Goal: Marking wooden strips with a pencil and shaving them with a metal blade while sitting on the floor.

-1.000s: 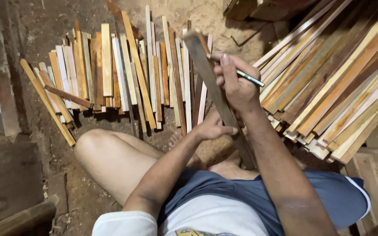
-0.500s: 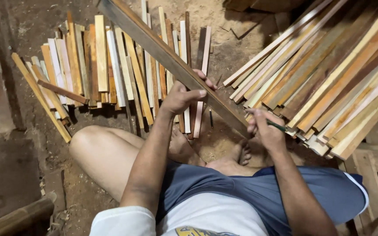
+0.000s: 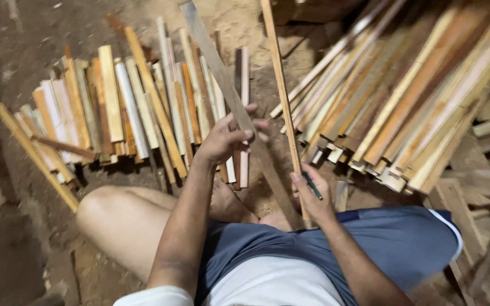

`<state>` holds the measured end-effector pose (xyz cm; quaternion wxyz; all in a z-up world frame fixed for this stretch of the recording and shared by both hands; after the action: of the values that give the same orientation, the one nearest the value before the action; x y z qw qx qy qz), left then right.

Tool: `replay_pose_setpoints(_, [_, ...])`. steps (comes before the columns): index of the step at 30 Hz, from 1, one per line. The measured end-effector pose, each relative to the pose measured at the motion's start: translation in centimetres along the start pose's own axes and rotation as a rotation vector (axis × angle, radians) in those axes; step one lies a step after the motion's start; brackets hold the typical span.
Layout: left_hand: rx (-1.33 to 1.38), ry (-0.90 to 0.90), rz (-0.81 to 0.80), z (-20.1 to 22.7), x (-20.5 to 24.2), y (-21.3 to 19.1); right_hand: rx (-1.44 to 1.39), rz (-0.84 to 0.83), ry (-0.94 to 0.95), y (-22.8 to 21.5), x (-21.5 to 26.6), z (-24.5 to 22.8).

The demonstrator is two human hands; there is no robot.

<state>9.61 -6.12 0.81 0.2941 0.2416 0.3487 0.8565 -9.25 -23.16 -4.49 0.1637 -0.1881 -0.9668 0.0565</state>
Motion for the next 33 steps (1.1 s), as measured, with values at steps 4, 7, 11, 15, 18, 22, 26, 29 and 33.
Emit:
replay_pose_setpoints(4, [-0.166,-0.122,-0.078,-3.5,1.6,7.0,-0.037,0.159,0.019,-1.2,2.6,-2.4])
replay_pose_setpoints(7, [-0.330,-0.336,-0.198,-9.2,2.5,10.0,-0.061,0.294,0.037,-3.0,3.3,-3.7])
replay_pose_setpoints(11, [-0.207,-0.336,-0.280,-14.0,0.6,8.0,0.326,0.593,-0.121,-10.0,2.6,-7.0])
replay_pose_setpoints(15, [-0.274,-0.282,-0.263,-14.6,-0.8,5.4,0.580,0.788,-0.217,-17.4,-1.1,-8.4])
replay_pose_setpoints(18, [-0.316,-0.267,-0.273,-12.7,-0.2,8.3,0.904,0.788,0.090,-18.3,-2.8,-12.8])
replay_pose_setpoints(22, [-0.299,-0.256,-0.258,-11.8,0.2,8.5,1.265,0.703,0.001,-20.5,-7.9,-9.3])
replay_pose_setpoints(26, [-0.322,-0.236,-0.197,-11.0,0.5,6.4,1.266,0.846,-0.154,-19.7,-7.3,-10.2])
replay_pose_setpoints(29, [-0.277,-0.184,-0.147,-11.4,-0.3,4.5,0.997,0.880,-0.323,-16.9,-4.4,-13.0])
replay_pose_setpoints(33, [-0.200,-0.035,-0.079,-9.8,-1.2,2.4,0.432,0.396,-0.215,-7.9,-4.5,-7.8])
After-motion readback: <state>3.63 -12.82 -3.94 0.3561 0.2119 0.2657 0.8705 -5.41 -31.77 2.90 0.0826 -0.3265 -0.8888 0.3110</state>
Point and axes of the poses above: each hand's wrist, its own x-axis away from the middle knuckle, its own y-axis out of the palm, z = x × y, the point moved 10 cm from there along -x, towards the middle knuckle, and after that the axes turned 13 degrees about x, right-handed, at the moved point
